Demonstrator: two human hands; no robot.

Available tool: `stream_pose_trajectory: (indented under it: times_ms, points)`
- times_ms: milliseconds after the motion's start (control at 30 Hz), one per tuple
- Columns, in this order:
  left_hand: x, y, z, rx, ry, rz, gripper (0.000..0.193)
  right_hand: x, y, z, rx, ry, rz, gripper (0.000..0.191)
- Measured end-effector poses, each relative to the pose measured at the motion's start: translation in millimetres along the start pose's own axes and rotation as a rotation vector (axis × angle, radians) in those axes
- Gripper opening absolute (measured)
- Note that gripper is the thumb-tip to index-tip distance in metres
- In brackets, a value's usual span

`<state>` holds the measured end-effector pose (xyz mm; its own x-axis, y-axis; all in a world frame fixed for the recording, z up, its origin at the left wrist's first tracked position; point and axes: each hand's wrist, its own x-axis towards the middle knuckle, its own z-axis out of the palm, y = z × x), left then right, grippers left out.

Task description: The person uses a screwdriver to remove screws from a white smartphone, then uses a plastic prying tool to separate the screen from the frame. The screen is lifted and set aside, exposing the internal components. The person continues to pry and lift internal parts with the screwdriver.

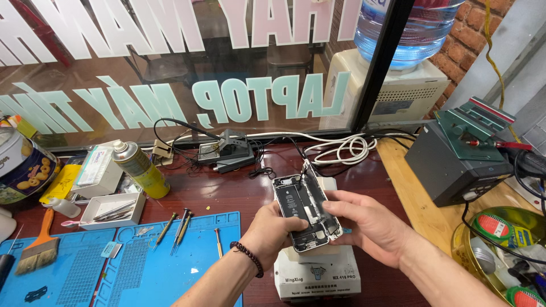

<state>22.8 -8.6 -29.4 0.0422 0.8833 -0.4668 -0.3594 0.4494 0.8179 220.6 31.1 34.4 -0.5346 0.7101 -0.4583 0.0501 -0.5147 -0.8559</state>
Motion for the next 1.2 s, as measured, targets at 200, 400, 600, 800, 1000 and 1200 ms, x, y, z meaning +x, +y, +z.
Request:
stream_pose_trajectory:
  times_ms: [200, 400, 600, 800, 1000, 1200]
  points:
    - [4, 1, -5, -0.084, 0.050, -0.001, 0.019, -2, 1, -1, 0.027, 0.022, 0.018, 0.046]
    - [3, 0, -4, -0.091, 0.051, -0.047, 0.019, -1, 4, -7, 0.014, 0.046, 0.017, 0.045]
    - [7, 1, -5, -0.103, 0.064, -0.026, 0.018, -1, 7, -12, 0.049, 0.015, -0.013, 0.043]
    - [7, -1, -4, -0.035, 0.071, 0.006, 0.016, 2, 8, -16, 0.017, 0.001, -0.031, 0.038]
    - [-1, 3, 1, -0.096, 0.119, -0.050, 0.016, 2, 7, -15, -0.030, 0.021, 0.000, 0.037]
    - [2, 4, -2, -0.133, 0.050, -0.038, 0.031, 2, 9, -16, -0.050, 0.033, 0.007, 0.038]
